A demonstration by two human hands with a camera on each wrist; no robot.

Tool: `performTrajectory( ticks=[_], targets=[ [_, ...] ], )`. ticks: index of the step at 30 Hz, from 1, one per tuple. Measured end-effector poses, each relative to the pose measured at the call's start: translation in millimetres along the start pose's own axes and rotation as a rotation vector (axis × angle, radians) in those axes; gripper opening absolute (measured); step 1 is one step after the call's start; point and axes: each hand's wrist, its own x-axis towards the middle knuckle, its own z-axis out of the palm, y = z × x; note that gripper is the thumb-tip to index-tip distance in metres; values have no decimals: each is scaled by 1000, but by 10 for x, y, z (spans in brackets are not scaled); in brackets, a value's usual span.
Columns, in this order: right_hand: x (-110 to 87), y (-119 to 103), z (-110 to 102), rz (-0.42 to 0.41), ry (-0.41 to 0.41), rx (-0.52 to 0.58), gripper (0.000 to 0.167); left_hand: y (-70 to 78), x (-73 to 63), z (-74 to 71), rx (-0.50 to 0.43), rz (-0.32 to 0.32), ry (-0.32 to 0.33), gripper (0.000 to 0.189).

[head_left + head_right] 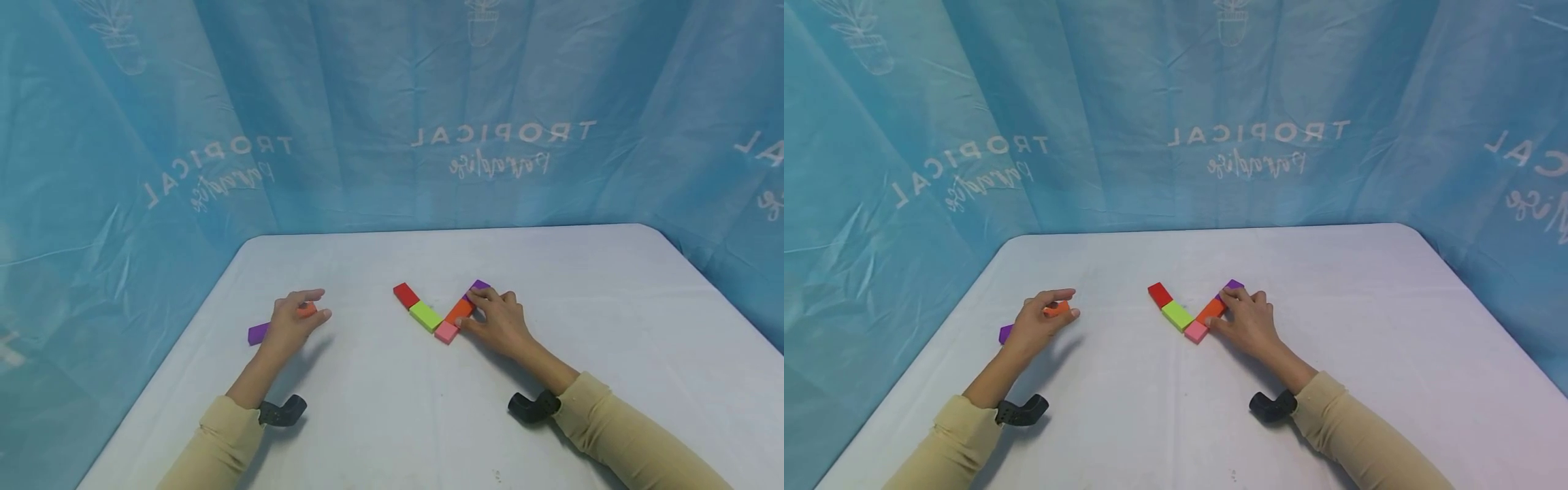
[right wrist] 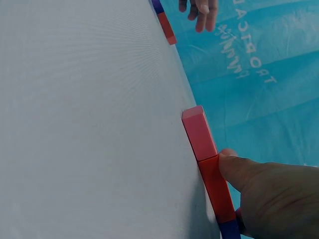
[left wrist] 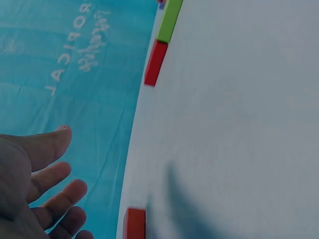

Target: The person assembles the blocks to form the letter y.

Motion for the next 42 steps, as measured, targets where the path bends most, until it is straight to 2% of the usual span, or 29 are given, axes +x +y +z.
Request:
performTrajectory(
  ticks=[6, 9, 16, 22, 28, 34, 42],
  targets=[
    [5, 15, 12, -11, 8, -2, 64, -203, -56, -243, 97, 2, 10, 50],
    [13, 20, 18, -18, 15, -4, 65, -305, -67, -355, 136, -19, 1, 51],
    [16, 25, 22, -11, 14, -7, 65, -524, -75, -514, 137, -73, -26, 56],
    [13, 22, 22, -14, 16, -6, 64, -707, -75, -590, 148, -68, -49, 59],
    [16, 17, 16, -8, 17, -9, 64, -823, -68, -632, 129, -65, -72, 58],
    [15, 23, 20, -9, 15, -6, 64, -883, -61, -642, 117, -68, -89, 56],
    [13, 24, 22, -10, 16, -11, 64, -908, -44, -619, 149, -101, -98, 54]
  ],
)
